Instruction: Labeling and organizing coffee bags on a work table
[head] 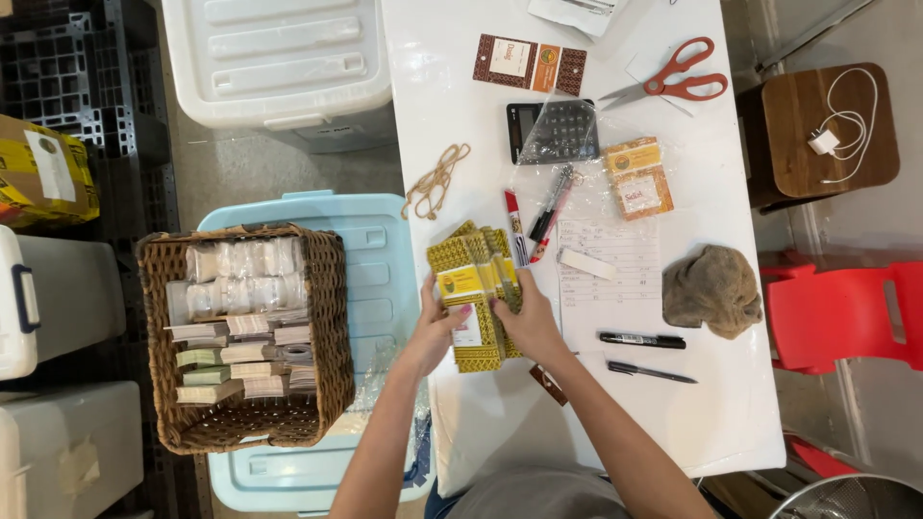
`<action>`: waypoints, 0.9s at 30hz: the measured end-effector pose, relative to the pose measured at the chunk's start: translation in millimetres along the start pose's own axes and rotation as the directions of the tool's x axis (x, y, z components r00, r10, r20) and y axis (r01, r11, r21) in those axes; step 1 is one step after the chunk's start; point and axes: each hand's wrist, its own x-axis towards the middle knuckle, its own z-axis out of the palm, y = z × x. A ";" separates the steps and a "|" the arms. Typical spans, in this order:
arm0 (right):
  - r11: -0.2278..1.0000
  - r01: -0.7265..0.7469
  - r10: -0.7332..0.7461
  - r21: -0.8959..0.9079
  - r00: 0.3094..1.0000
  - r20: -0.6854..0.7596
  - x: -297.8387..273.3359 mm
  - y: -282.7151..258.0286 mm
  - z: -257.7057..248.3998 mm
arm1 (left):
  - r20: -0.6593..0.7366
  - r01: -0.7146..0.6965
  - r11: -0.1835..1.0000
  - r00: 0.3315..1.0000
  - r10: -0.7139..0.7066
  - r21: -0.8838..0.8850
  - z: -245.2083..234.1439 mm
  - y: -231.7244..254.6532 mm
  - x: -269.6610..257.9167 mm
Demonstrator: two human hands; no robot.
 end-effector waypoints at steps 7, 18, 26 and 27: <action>0.997 0.024 -0.017 -0.078 0.996 0.084 -0.7 15.5 -15.4 | -0.066 -0.023 0.978 0.998 0.009 -0.209 25.4 -45.3 23.1; 0.842 -0.049 -0.093 0.537 0.968 0.235 30.7 79.3 -2.7 | -0.140 -0.064 0.992 0.989 0.049 -0.106 18.2 -33.7 22.9; 0.602 -0.099 -0.192 0.792 0.945 0.264 43.4 92.4 1.3 | -0.150 -0.096 0.994 0.983 0.104 0.055 27.7 2.4 -8.0; 0.663 -0.045 -0.231 0.748 0.938 0.261 44.8 92.2 4.0 | -0.151 -0.105 0.990 0.981 0.119 0.099 28.0 4.0 -9.3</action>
